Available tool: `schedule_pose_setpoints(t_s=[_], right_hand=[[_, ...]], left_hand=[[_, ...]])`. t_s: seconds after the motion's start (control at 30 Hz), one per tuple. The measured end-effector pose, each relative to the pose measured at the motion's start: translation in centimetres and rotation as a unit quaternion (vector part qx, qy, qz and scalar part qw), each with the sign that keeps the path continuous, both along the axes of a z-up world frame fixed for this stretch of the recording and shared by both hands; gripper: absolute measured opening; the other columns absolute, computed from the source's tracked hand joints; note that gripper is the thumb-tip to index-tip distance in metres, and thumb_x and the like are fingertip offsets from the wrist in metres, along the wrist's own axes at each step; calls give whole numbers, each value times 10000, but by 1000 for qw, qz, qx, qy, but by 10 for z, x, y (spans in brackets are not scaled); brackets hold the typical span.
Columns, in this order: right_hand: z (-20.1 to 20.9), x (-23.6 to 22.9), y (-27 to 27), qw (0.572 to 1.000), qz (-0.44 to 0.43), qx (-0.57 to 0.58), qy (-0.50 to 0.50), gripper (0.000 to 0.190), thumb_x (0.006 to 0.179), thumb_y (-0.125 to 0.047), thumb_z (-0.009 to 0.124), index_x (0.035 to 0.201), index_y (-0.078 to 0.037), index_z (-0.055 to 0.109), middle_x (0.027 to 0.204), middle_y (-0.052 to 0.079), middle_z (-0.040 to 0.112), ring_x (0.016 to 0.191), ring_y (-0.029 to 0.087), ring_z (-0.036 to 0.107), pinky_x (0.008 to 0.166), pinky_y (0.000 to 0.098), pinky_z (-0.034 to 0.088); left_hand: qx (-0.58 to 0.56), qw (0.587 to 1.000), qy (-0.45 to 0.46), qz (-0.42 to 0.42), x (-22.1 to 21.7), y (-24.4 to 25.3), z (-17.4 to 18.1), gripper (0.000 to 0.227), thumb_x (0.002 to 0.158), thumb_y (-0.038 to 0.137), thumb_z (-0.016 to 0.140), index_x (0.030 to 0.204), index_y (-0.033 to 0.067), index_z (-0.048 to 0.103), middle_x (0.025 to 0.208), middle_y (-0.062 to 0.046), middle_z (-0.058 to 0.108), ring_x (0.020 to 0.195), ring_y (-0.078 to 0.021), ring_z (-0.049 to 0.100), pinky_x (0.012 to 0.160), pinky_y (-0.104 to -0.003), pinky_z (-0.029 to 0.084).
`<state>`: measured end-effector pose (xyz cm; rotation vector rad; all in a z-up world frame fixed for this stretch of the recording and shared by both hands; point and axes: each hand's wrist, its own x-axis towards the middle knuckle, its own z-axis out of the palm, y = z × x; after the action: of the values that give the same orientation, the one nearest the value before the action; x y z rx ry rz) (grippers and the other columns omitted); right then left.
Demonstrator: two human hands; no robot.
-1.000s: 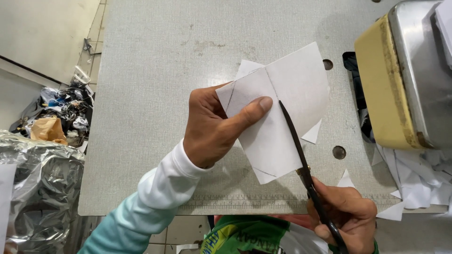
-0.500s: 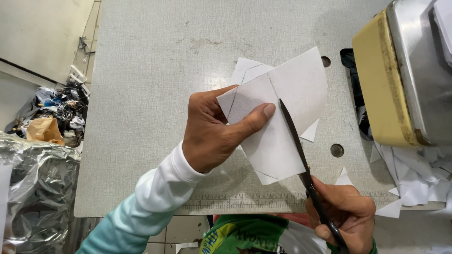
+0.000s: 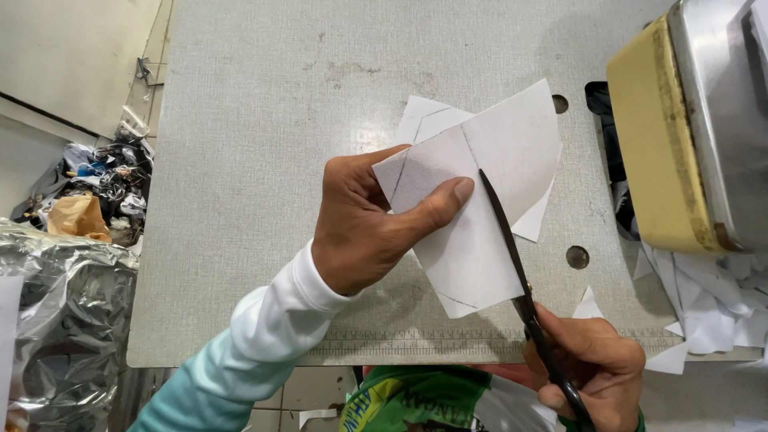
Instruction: Cutting out a specific pattern shape from white material using industrial scissors on a work table.
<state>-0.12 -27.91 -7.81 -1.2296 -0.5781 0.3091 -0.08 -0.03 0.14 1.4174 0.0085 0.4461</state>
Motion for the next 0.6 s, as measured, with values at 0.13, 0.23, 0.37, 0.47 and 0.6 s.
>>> schedule_pose_setpoints(t_s=[0.13,0.23,0.37,0.47,0.6], right_hand=[[3,0,1,1000,2,-11,-16,711,807,-287,899,1340,77,602,732,91,636,502,153,493,418,276,382],[3,0,1,999,-20,-26,-8,728,793,-353,906,1321,64,628,715,84,621,507,167,503,426,289,398],[1,3,1,1000,14,1,-26,708,813,-275,886,1350,79,590,688,81,567,503,171,464,402,290,370],[0,3,2,999,12,-1,-35,719,788,-235,884,1360,77,579,703,85,545,513,172,428,416,292,351],[-1,-1,-1,999,-23,-39,-23,751,740,-249,882,1350,75,589,687,64,446,511,166,385,434,306,325]], left_hand=[[27,1000,-9,4,-1,-2,3,305,902,122,750,665,83,561,676,46,591,579,-70,570,461,-207,475],[44,999,-2,-2,-2,-4,4,232,902,119,751,718,53,626,724,17,664,597,-81,624,467,-209,524],[34,999,1,2,-2,-4,3,212,905,117,752,737,61,636,720,51,637,605,-47,577,483,-205,485],[39,999,-4,1,-2,-3,3,217,909,126,749,735,68,633,710,52,634,592,-47,573,473,-205,476],[50,999,-19,3,-2,-3,2,201,908,114,757,748,62,647,724,44,656,619,-52,583,515,-217,498]])
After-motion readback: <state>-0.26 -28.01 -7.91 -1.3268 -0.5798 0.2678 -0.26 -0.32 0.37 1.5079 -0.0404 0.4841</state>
